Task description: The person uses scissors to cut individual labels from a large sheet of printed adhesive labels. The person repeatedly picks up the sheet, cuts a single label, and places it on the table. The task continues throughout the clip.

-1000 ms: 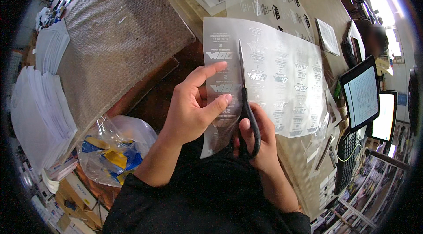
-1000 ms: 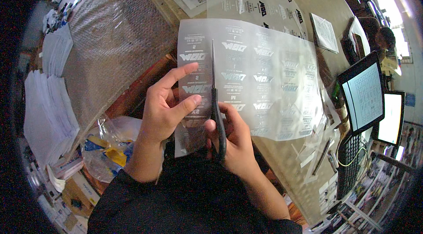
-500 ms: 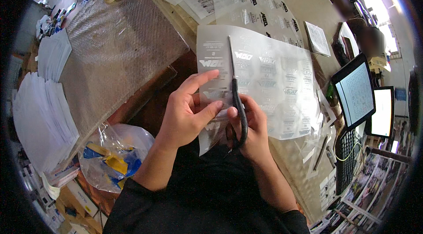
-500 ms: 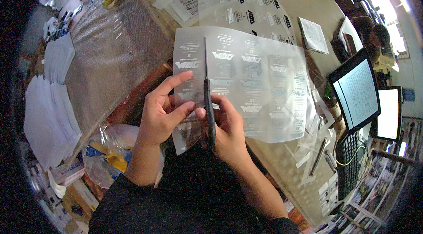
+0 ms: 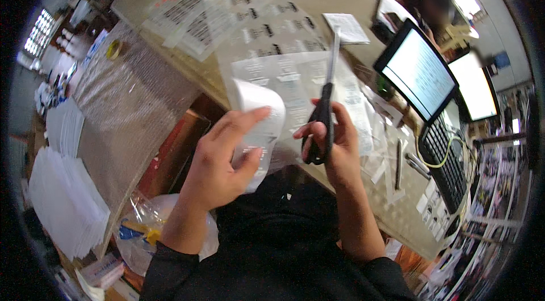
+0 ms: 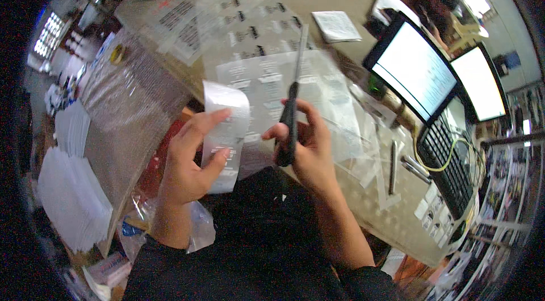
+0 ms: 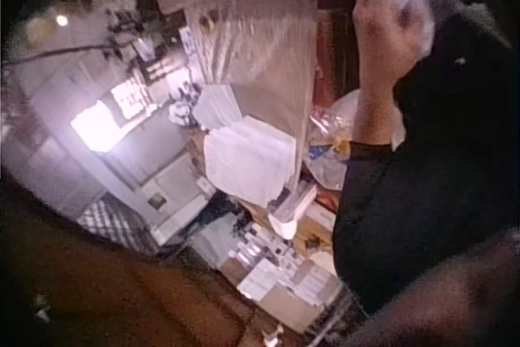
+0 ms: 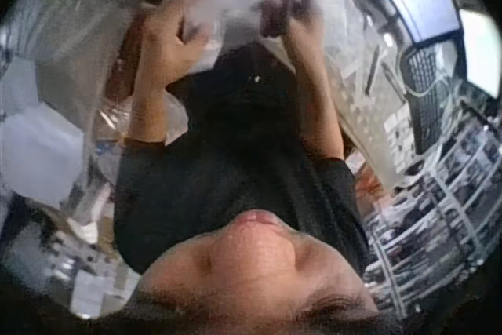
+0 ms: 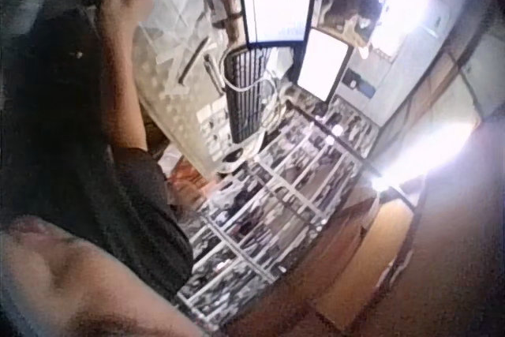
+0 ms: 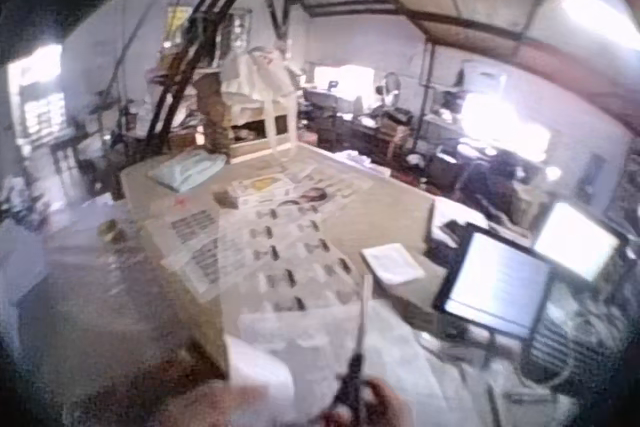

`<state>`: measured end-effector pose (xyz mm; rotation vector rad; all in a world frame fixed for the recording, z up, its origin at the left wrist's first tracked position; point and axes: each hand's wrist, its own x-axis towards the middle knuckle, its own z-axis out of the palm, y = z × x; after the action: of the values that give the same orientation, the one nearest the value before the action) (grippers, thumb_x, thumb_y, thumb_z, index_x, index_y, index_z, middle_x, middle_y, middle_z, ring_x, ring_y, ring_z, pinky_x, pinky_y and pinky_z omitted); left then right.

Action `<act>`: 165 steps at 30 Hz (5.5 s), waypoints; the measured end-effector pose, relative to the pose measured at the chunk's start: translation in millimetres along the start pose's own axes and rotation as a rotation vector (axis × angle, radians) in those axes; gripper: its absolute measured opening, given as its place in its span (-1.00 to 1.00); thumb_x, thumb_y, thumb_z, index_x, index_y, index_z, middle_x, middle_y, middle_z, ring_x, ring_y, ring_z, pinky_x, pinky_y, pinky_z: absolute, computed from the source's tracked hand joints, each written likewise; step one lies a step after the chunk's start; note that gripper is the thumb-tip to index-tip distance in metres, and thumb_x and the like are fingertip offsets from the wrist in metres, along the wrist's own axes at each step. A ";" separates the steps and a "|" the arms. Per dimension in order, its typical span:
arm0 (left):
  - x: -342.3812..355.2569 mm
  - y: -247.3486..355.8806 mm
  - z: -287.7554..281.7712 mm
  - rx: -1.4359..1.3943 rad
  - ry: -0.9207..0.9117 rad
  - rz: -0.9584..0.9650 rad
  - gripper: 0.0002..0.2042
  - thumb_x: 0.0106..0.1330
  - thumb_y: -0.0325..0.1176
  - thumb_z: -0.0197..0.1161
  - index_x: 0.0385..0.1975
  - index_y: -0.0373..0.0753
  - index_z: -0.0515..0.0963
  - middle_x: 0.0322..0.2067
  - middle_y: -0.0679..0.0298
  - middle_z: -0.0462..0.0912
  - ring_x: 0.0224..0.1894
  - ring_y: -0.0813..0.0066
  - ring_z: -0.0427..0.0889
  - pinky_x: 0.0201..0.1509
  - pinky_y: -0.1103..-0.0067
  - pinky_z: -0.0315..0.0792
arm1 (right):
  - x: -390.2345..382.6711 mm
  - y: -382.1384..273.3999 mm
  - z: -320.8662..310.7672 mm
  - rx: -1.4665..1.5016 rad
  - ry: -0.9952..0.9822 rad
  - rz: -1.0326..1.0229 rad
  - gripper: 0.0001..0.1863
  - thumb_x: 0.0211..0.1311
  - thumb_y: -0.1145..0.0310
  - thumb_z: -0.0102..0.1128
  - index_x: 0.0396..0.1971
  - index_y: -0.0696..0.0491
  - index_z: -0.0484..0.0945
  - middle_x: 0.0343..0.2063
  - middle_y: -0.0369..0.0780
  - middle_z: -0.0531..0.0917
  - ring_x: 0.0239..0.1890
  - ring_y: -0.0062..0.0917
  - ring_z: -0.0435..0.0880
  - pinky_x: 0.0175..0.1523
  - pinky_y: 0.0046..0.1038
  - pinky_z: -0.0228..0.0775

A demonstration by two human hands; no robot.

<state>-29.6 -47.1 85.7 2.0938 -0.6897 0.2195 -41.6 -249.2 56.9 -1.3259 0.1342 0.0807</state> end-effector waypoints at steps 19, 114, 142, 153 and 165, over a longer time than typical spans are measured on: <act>38.3 70.2 113.7 0.616 -0.460 1.003 -0.59 0.16 -0.33 0.00 0.06 0.14 0.41 -0.11 0.23 0.52 -0.48 0.58 0.41 -0.42 0.63 0.27 | -98.8 -11.1 -137.5 0.038 0.614 -0.205 -0.55 -0.06 0.52 0.32 -0.17 0.15 0.28 -0.53 -0.21 0.53 -0.62 -0.53 0.57 -0.50 -0.54 0.42; 18.8 99.6 185.6 -0.844 0.142 -0.155 -0.73 0.11 -0.62 0.23 -0.15 -0.42 0.53 -0.43 0.19 0.64 -0.43 0.65 0.56 -0.35 0.75 0.42 | -141.7 14.1 -93.8 -0.002 0.191 -0.148 -0.21 0.03 -0.05 0.26 0.10 0.20 0.21 -0.68 -0.30 0.45 -0.64 -0.67 0.43 -0.54 -0.63 0.18; 21.8 99.6 183.9 -0.880 0.169 -0.147 -0.73 0.09 -0.65 0.24 -0.16 -0.46 0.53 -0.34 0.12 0.63 -0.34 0.56 0.60 -0.25 0.67 0.49 | -144.2 18.5 -94.2 -0.041 0.191 -0.190 -0.25 -0.02 0.17 0.38 0.11 0.22 0.24 -0.59 -0.29 0.52 -0.59 -0.67 0.50 -0.49 -0.63 0.30; 22.9 100.0 182.7 -0.888 0.128 -0.136 -0.73 0.09 -0.66 0.23 -0.16 -0.49 0.52 -0.25 0.05 0.60 -0.24 0.49 0.59 -0.16 0.60 0.53 | -146.0 17.7 -94.9 -0.032 0.199 -0.185 -0.26 -0.04 0.19 0.41 0.11 0.18 0.27 -0.55 -0.27 0.54 -0.57 -0.68 0.51 -0.48 -0.64 0.31; 21.0 97.2 184.5 -0.882 0.103 -0.147 -0.72 0.10 -0.64 0.24 -0.14 -0.48 0.51 -0.26 0.07 0.60 -0.27 0.51 0.60 -0.19 0.60 0.55 | -149.1 23.5 -91.0 -0.133 0.270 -0.200 -0.29 -0.01 0.21 0.38 0.11 0.17 0.27 -0.39 -0.25 0.57 -0.55 -0.71 0.50 -0.47 -0.64 0.33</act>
<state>-84.0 -247.2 54.7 1.2656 -0.4447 -0.0617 -197.0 -329.2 34.3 -1.4725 0.2275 -0.2640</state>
